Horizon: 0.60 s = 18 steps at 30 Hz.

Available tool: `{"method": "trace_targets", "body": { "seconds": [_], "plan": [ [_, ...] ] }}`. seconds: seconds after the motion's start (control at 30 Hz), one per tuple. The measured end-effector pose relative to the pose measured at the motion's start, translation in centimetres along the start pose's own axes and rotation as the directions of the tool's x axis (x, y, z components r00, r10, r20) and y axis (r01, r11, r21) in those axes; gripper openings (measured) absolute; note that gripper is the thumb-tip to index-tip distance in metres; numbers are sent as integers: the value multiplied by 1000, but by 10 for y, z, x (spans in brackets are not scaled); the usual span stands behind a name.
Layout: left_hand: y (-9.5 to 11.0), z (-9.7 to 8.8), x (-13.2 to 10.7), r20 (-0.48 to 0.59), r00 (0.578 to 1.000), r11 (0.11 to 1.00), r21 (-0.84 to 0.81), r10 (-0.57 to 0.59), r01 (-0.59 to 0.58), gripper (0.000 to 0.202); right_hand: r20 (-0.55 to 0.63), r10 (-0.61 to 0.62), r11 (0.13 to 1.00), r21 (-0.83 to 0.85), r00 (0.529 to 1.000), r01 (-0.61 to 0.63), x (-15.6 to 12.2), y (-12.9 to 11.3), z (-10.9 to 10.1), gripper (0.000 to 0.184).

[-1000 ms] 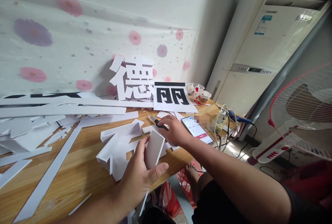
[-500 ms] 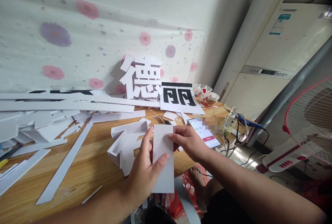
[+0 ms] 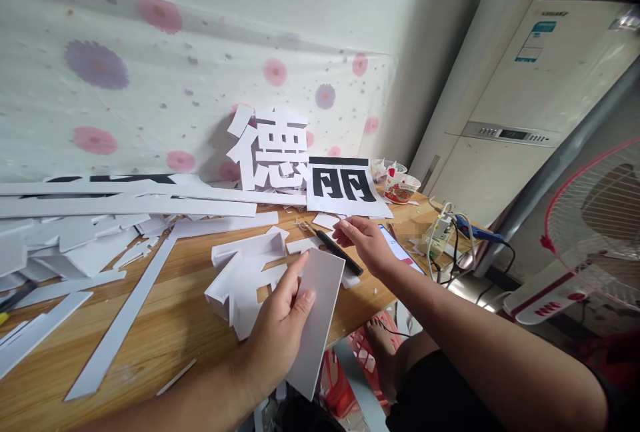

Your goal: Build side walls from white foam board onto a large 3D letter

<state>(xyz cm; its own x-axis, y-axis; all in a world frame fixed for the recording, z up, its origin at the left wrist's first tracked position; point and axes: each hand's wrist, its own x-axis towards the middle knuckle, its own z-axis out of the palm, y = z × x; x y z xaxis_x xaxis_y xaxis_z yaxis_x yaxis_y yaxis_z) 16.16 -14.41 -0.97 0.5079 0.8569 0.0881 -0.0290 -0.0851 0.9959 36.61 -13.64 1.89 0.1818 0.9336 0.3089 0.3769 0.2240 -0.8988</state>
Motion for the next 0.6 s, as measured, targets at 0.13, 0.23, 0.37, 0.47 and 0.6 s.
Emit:
{"method": "trace_targets", "body": {
  "seconds": [0.13, 0.23, 0.37, 0.47, 0.6],
  "plan": [
    [3, 1, -1, 34, 999, 1000, 19, -12, 12, 58, 50, -7, 971, -240, 999, 19, 6, 4, -6, 40],
    [4, 0, -1, 51, 999, 997, 79, -13, 9, 57, 34, 10, 869, -495, 999, 8, 12, 13, -10, 29],
    [4, -3, -3, 125, 990, 981, 175, 59, -81, 59, 109, 85, 710, -704, 990, 16, 22, 30, -7, 39],
    [10, -5, -7, 221, 972, 969, 212, 83, -131, 80, 155, 110, 646, -762, 982, 48, 26, 34, 1, 40],
    [16, -6, -12, 146, 987, 943, 313, 67, -111, 77, 145, 62, 642, -763, 988, 72, 25, 17, -1, 26]
  ]
}}
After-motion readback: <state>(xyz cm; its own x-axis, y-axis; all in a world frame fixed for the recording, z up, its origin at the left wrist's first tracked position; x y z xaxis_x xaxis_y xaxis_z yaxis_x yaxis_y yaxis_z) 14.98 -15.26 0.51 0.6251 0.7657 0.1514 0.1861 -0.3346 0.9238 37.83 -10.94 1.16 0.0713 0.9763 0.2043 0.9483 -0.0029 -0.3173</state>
